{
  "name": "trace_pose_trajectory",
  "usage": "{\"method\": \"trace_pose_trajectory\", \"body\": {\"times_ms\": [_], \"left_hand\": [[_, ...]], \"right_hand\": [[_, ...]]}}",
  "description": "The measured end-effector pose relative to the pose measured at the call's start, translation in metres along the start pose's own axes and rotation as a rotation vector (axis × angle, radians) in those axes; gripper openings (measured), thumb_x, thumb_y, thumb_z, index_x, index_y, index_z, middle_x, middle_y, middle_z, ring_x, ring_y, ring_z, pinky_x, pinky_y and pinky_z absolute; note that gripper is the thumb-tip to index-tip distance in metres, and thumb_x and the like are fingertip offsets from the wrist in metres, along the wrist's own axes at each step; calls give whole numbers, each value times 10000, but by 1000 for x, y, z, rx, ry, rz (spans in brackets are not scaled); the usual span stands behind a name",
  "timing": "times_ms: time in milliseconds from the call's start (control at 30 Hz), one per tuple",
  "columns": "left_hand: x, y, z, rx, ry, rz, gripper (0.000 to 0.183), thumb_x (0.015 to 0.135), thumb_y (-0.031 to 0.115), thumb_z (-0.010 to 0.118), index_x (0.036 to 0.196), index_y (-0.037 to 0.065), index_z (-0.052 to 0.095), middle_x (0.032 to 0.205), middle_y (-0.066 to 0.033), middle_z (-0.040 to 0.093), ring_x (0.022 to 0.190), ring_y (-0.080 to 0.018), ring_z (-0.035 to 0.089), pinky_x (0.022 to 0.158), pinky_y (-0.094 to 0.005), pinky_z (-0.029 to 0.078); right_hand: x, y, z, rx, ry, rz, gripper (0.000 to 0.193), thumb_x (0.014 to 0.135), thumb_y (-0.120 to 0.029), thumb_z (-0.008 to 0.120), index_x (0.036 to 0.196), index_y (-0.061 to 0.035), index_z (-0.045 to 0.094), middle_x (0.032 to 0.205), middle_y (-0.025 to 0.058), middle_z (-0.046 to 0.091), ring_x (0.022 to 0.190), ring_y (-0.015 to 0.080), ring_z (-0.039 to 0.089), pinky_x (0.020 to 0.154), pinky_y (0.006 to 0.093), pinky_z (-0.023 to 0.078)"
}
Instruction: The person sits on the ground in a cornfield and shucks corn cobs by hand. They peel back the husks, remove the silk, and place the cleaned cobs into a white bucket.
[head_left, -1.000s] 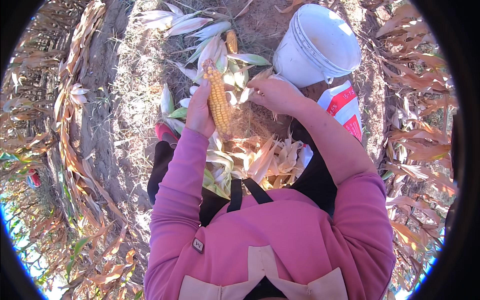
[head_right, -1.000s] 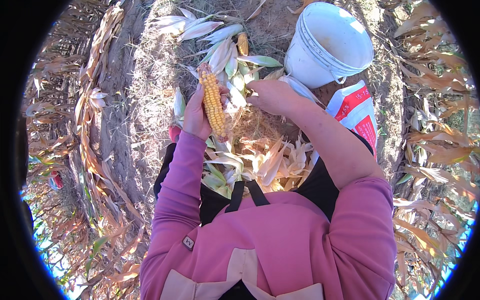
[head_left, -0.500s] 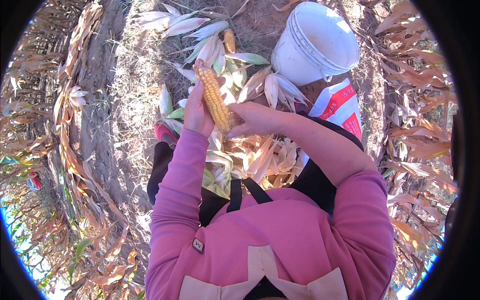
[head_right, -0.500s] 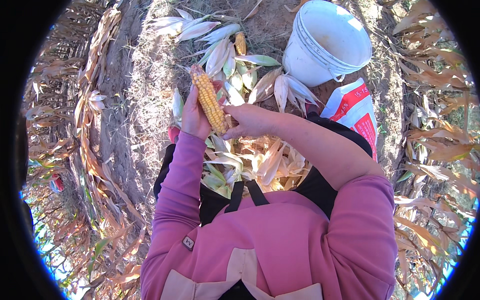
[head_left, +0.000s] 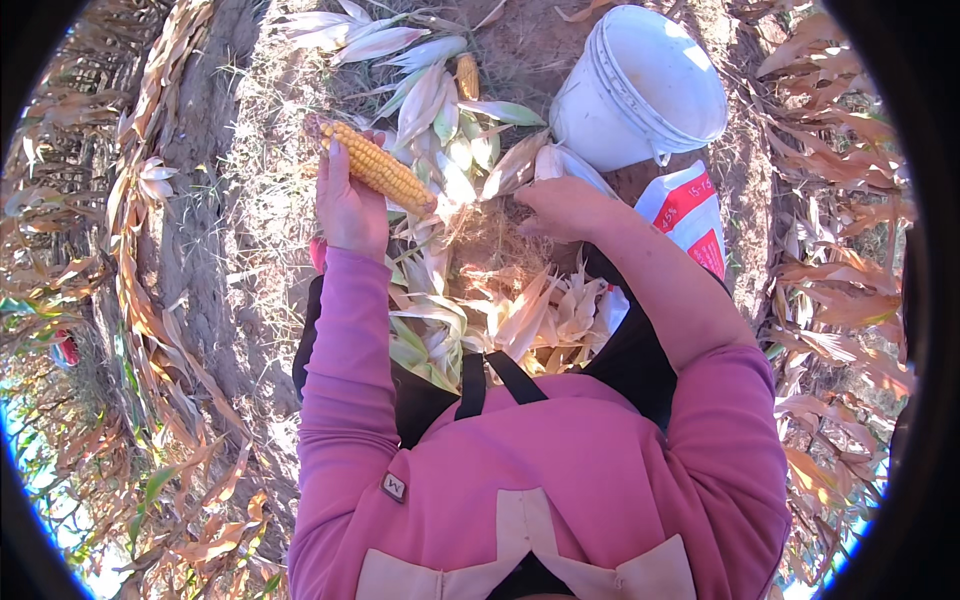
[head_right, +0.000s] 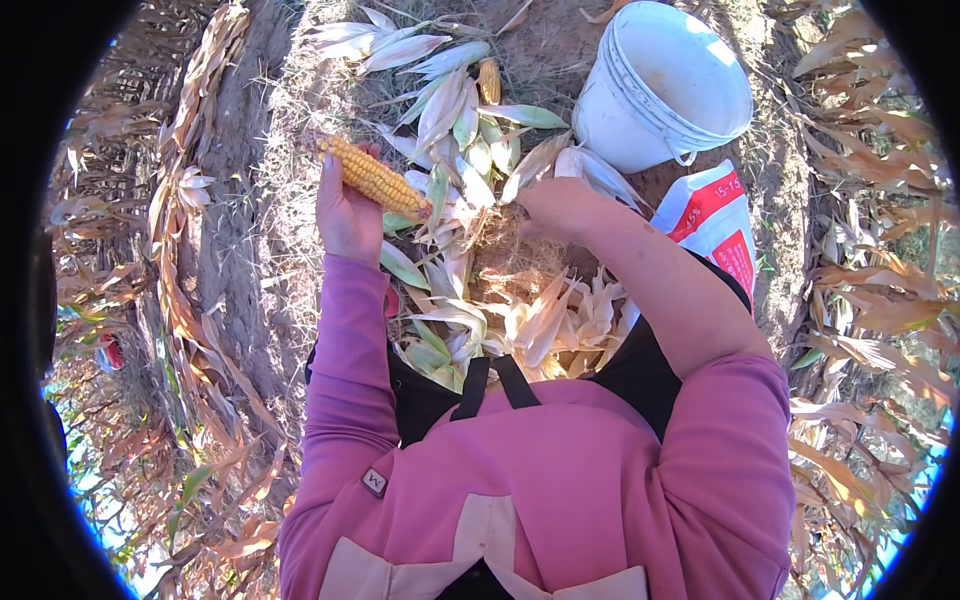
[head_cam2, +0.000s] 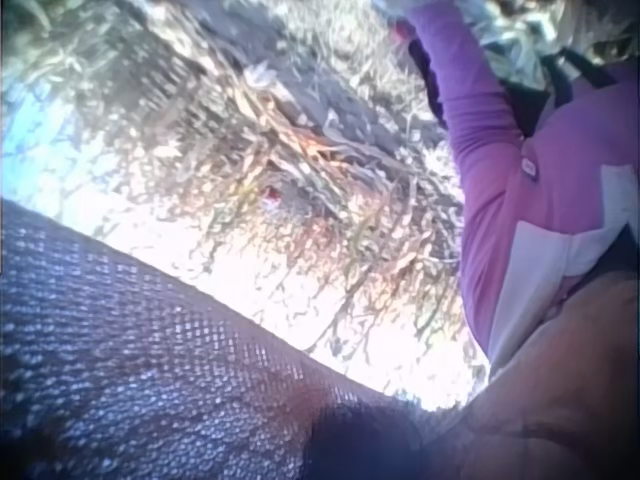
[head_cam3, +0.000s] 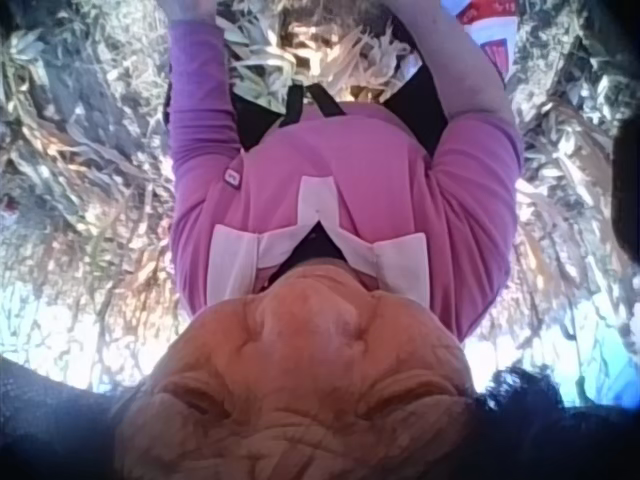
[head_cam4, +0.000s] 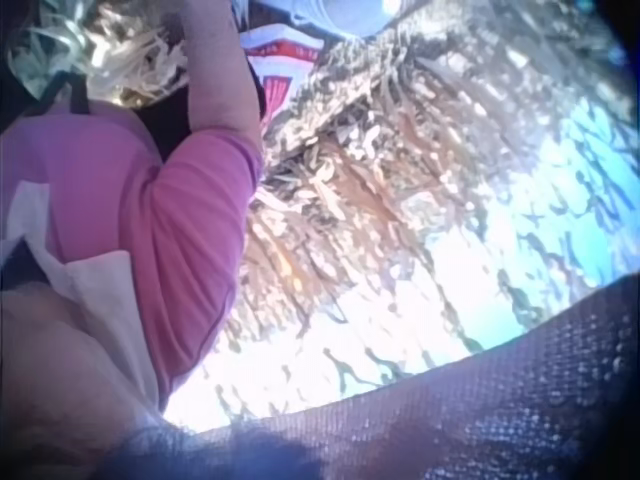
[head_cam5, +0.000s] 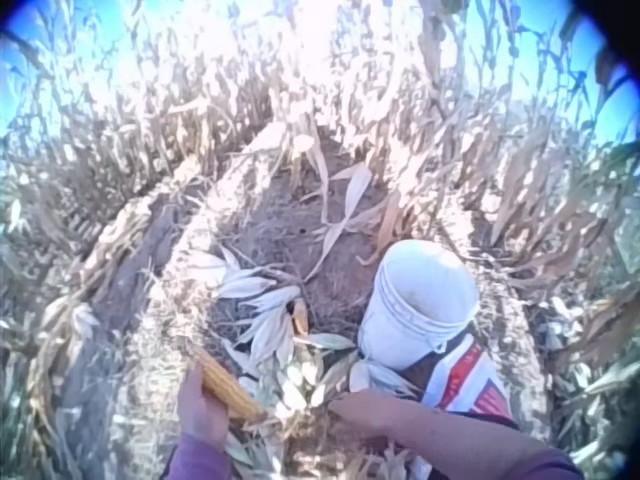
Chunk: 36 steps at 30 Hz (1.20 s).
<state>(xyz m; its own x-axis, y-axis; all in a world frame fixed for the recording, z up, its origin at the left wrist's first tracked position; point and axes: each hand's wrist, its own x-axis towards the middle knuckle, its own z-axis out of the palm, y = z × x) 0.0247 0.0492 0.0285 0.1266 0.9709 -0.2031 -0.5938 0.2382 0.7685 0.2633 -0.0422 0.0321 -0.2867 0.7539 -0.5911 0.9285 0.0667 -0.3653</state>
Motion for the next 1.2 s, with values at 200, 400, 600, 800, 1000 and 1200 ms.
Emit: {"method": "trace_pose_trajectory", "body": {"times_ms": [200,400,600,800,1000,1200], "left_hand": [[-15,-21,14,-47,-127,-128,312,985,184,472,1242,16,414,1193,-144,555,1119,-220,536,1003,-371,406],[-26,-40,23,21,-276,-231,438,1001,299,422,1343,38,336,1325,-134,464,1212,-213,469,1024,-382,364],[-20,-23,16,323,-183,-189,488,993,395,390,1318,32,373,1283,-136,499,1138,-226,518,984,-360,383],[-13,-12,9,329,-125,-147,458,987,362,404,1276,6,414,1182,-139,556,1044,-210,559,920,-337,429],[-14,-5,3,316,-104,-121,362,992,275,425,1237,9,446,1130,-130,582,981,-200,591,871,-315,468],[-15,20,0,282,-53,3,336,990,235,438,1243,14,435,1108,-147,593,945,-206,608,855,-314,485]], "right_hand": [[10,-24,-19,805,225,-235,653,899,-371,605,1377,-9,347,1264,200,534,1130,251,546,942,347,434],[4,-34,-17,950,191,-173,597,933,-343,547,1378,-5,336,1107,97,560,938,125,547,773,270,484],[-17,68,-74,1049,995,176,519,927,-359,519,1290,7,453,973,84,603,763,134,596,639,257,473],[-39,183,-58,118,948,663,545,867,-391,567,1275,-33,508,1155,214,606,1026,376,609,875,415,469],[-29,89,-73,354,970,256,414,880,-333,588,1205,-78,578,1059,120,662,879,289,648,792,377,496],[-7,72,-48,301,691,132,323,892,-282,590,1152,-90,600,960,117,678,845,281,644,769,364,488]]}}
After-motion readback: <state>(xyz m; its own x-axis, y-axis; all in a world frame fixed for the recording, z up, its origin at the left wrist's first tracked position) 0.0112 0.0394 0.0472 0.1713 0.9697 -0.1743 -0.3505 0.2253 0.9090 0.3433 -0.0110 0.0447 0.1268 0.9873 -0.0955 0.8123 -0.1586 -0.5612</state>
